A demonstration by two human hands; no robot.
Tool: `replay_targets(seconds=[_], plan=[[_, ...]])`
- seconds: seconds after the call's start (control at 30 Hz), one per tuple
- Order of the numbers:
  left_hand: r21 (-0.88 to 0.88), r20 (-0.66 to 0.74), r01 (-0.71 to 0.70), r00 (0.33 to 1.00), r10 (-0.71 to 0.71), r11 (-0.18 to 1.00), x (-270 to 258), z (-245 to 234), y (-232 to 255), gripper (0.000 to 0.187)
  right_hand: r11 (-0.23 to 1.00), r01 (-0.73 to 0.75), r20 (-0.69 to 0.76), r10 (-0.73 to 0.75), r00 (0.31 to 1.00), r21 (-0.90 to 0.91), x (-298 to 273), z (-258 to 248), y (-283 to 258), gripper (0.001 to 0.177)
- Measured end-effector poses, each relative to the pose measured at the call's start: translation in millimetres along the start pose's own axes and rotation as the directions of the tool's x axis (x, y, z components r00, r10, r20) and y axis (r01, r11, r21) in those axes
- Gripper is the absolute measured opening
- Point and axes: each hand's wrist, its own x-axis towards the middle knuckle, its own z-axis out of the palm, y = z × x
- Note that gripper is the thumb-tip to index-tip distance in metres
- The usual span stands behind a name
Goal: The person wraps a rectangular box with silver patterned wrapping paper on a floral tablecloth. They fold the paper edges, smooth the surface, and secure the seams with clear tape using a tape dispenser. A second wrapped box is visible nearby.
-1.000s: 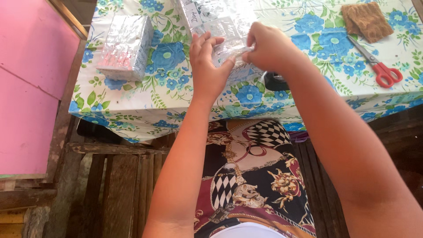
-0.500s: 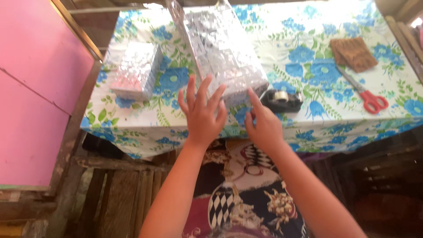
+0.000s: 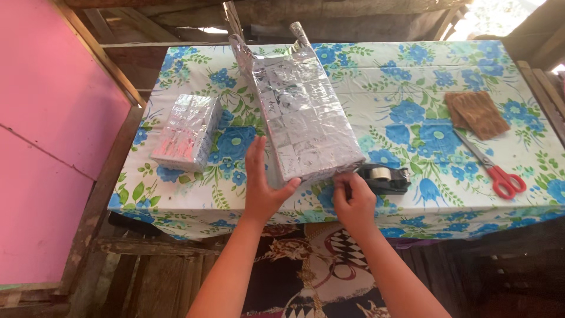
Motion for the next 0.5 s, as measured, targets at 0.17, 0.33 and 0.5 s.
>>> replay_targets(seconds=[0.17,0.33,0.5], plan=[[0.006,0.041,0.089,0.995,-0.089,0.996,-1.5,-1.1,-2.3,0.097,0.998,0.019,0.001,-0.019,1.0,-0.058,-0.6,1.4,-0.7,0.006],[-0.019,-0.004,0.11,0.994,-0.11,0.994,-4.4,0.2,-3.8,0.078,0.992,-0.124,-0.042,0.124,0.991,-0.011,3.3,1.0,-8.8,0.005],[-0.135,-0.083,0.199,0.974,-0.211,0.971,-5.0,0.4,-9.2,0.06,0.927,-0.263,-0.104,0.3,0.948,0.268,10.9,6.8,-18.2,0.017]])
